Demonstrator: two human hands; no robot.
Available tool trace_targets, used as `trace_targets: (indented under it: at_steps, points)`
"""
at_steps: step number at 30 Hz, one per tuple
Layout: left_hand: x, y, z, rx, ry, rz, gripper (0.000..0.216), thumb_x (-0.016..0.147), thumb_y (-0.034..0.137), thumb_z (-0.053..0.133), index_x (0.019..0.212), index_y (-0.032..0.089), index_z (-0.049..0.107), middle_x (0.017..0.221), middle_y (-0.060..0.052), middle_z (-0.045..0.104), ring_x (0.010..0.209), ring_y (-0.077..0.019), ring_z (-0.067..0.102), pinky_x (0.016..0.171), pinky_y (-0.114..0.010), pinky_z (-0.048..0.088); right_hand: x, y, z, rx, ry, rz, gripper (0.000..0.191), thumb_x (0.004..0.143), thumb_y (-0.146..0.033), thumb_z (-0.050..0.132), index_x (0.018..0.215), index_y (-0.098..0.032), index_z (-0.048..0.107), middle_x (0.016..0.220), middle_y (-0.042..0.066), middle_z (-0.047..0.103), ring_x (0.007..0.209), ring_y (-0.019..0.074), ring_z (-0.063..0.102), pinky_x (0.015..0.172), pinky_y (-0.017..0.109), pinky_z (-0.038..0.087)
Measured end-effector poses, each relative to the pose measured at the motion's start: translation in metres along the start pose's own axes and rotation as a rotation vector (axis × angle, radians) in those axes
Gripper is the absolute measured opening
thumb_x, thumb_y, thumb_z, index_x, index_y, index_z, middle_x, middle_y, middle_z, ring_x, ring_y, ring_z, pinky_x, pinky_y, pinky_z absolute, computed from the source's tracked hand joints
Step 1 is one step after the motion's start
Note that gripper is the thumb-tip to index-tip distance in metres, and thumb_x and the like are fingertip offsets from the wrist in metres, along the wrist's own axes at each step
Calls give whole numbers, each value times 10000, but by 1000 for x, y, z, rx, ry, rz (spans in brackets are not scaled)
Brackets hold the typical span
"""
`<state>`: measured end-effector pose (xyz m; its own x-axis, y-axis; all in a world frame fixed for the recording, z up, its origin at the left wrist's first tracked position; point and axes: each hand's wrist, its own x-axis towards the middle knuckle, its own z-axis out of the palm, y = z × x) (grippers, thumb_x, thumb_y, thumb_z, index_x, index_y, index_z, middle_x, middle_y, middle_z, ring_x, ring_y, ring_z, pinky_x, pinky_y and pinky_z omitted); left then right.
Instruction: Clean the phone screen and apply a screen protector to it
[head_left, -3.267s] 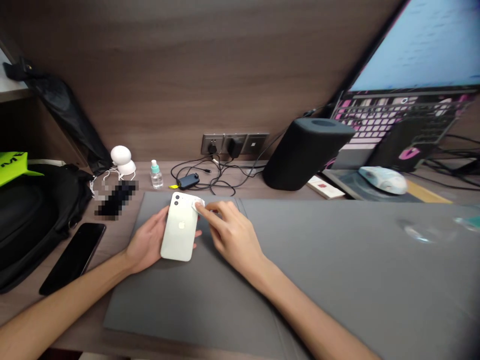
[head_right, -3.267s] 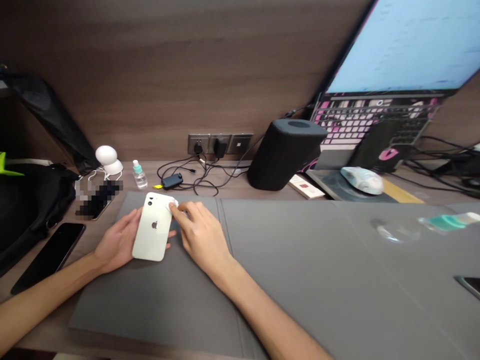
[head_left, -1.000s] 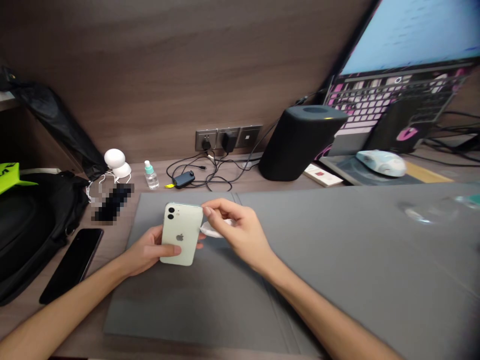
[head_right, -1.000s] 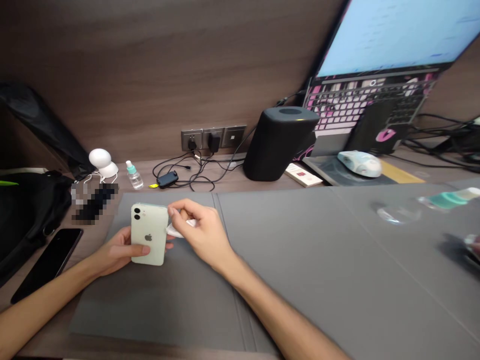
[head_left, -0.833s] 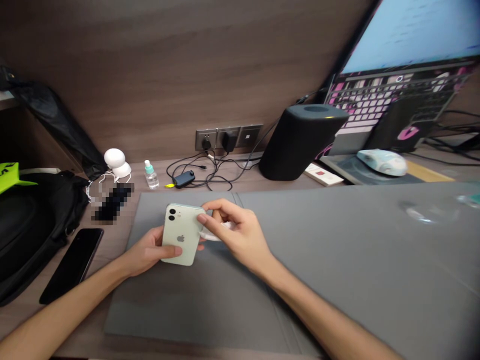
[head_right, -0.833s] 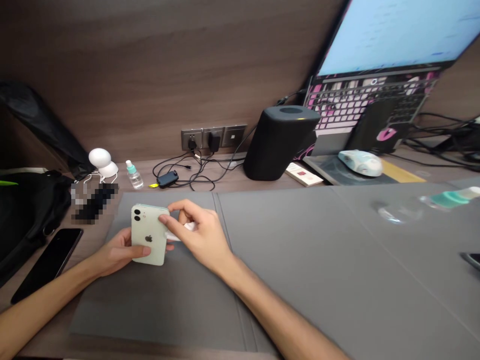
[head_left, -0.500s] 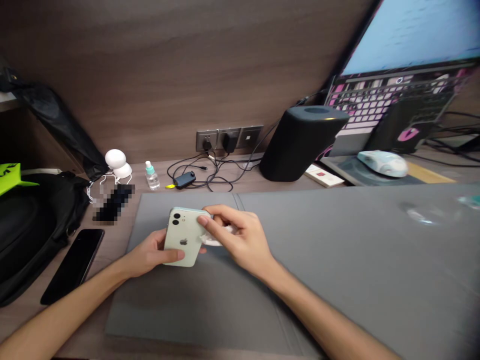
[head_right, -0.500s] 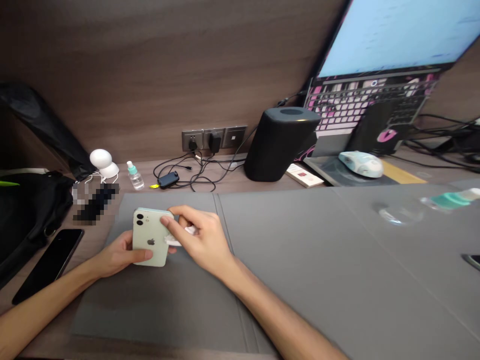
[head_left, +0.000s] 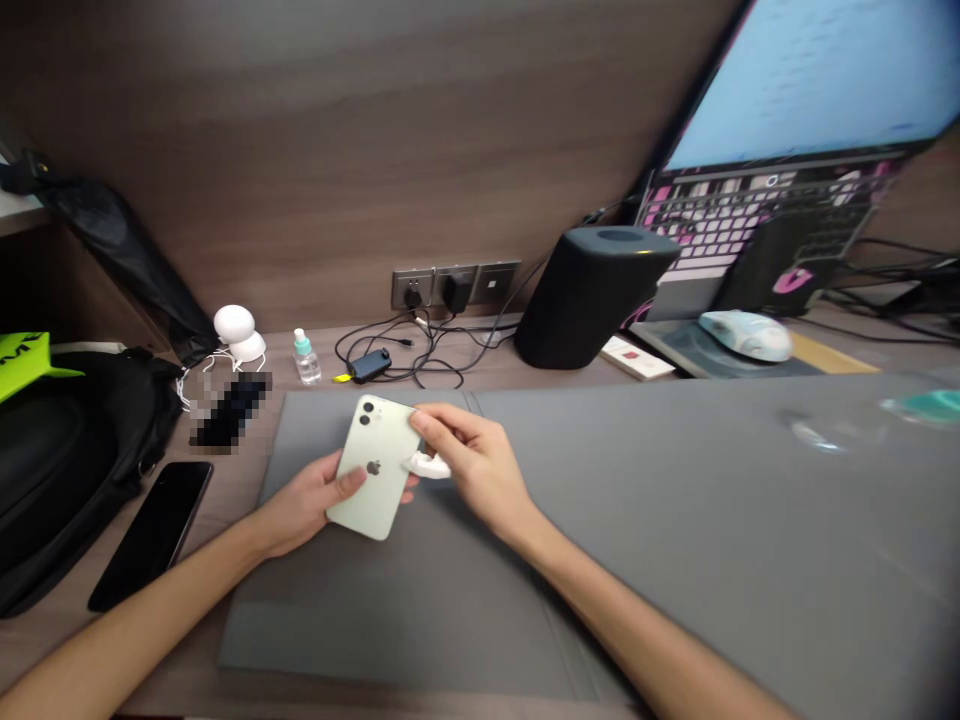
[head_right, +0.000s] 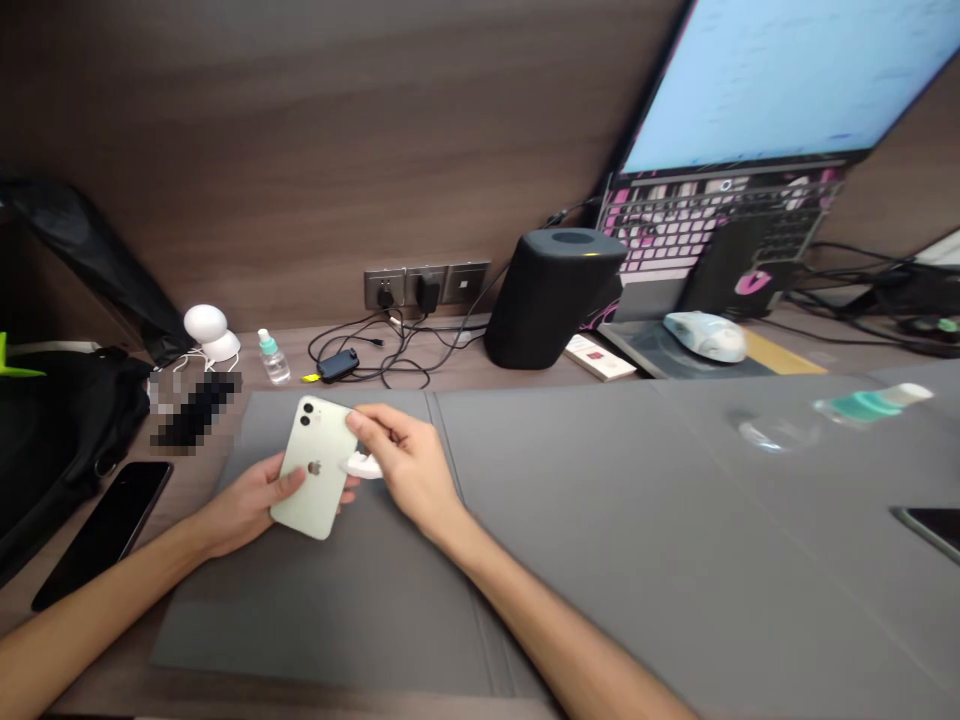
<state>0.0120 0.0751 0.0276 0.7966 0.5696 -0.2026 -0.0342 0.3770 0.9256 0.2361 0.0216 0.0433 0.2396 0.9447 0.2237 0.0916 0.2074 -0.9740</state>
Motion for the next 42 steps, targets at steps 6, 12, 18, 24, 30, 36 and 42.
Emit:
trace_targets:
  at_steps: [6, 12, 18, 24, 30, 36, 42]
  points:
    - [4, 10, -2, -222, 148, 76, 477, 1062, 413, 567, 1484, 190, 542, 1443, -194, 665, 1257, -329, 691, 1083, -479, 510, 12, 4, -6, 86, 73, 181, 627, 912, -752, 550, 934, -166, 772, 662, -34, 416, 532, 122, 357, 476, 261, 280]
    - [4, 7, -9, -151, 164, 138, 537, 1061, 501, 487, 1457, 151, 587, 1462, -171, 647, 1326, -333, 611, 1145, -491, 469, 14, 4, -9, 58, 34, 179, 563, 957, -637, 459, 1044, -171, 763, 722, -8, 501, 576, 141, 412, 525, 272, 326]
    - [-3, -4, -3, 922, 302, 383, 525, 1074, 497, 472, 1578, 350, 478, 1411, -94, 576, 1290, -281, 563, 1169, -488, 434, 20, 4, -13, 26, 161, 57, 326, 853, -372, 540, 1092, -211, 692, 772, -22, 549, 716, 174, 488, 686, 288, 405]
    - [-6, -16, 0, 1584, 261, 483, 551, 1017, 437, 632, 1550, 393, 501, 1423, -109, 535, 1300, -330, 507, 1098, -550, 455, 20, 7, -19, -255, 201, -243, 201, 972, -300, 573, 1126, -219, 674, 1026, 47, 687, 968, 224, 599, 881, 352, 441]
    - [0, -13, -6, 1438, 340, 409, 597, 993, 461, 667, 1542, 337, 467, 1369, -76, 584, 1234, -281, 560, 1064, -464, 476, 11, 10, -14, -735, -130, -478, 205, 1041, -147, 541, 1048, -208, 736, 1018, 58, 737, 932, 228, 587, 866, 373, 412]
    - [2, -14, -4, 1429, 355, 382, 802, 877, 490, 796, 1558, 300, 417, 1357, -74, 623, 1239, -303, 570, 1054, -464, 456, 10, 16, -11, -899, -359, -417, 196, 992, -64, 618, 998, -185, 772, 961, 40, 767, 868, 210, 587, 835, 354, 421]
    - [0, -16, -2, 1517, 330, 411, 741, 916, 487, 762, 1548, 275, 438, 1338, -79, 651, 1217, -295, 591, 1003, -440, 471, 10, 15, -10, -895, -433, -367, 234, 974, -36, 616, 976, -201, 782, 950, 35, 752, 885, 204, 594, 843, 327, 437]
